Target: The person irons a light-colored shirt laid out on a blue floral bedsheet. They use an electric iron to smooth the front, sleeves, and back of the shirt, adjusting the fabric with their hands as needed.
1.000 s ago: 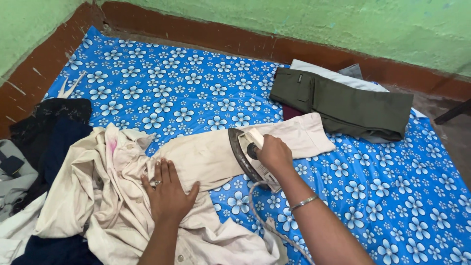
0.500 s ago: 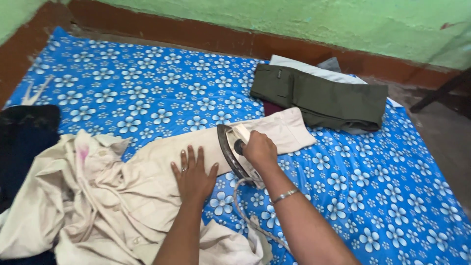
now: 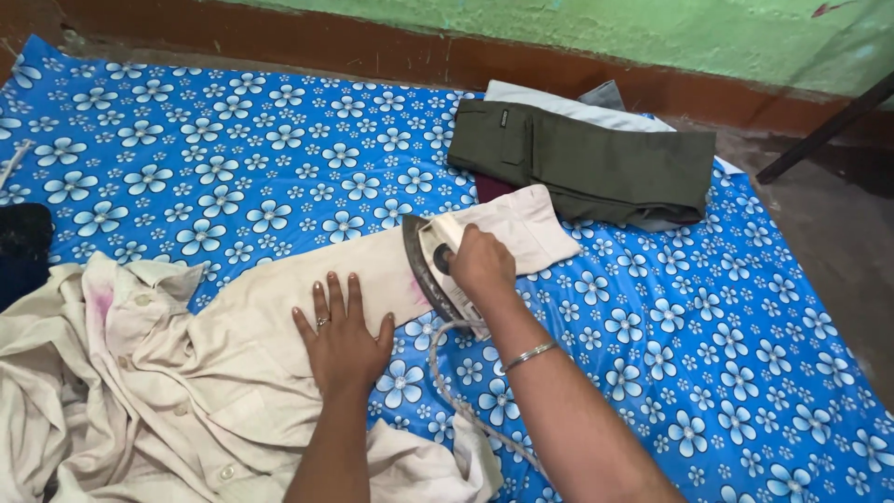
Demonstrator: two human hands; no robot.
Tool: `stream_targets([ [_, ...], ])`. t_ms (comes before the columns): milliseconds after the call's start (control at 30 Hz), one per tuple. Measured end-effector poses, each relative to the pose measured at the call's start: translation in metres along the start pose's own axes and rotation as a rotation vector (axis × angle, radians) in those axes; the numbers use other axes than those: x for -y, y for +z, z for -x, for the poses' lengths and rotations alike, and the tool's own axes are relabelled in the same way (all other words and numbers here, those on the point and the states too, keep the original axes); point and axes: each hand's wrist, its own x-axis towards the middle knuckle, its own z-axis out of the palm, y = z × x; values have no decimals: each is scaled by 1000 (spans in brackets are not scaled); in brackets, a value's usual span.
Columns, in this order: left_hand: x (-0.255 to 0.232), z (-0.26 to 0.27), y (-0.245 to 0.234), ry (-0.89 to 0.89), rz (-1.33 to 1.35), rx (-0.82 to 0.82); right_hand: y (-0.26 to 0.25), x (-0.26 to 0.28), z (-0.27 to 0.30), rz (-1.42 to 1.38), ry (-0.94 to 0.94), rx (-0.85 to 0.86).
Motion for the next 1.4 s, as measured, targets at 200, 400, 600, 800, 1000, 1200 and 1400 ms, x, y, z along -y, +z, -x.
stream_targets([
  [200,-2,-2,-7,-35,-16,41,-9,-13,7,18,69,83],
  [400,-3,-2,-9,-49,-31,66,-9,-25,-8,28,51,-11],
  [600,-5,-3,-10,-62,-51,86,-12,-35,-9,42,82,41],
  [800,-5,-3,-8,-62,-56,81,-14,-47,-17,27,78,-22],
  [1000,-4,-4,-8,-65,-48,79,-20,-57,-13,38,158,28],
  [1200,-5,-4,-9,-69,-51,99,-24,-71,-18,23,153,-32],
  [1400,-5,-4,-9,-70,-50,97,-24,-81,-20,47,180,-5],
])
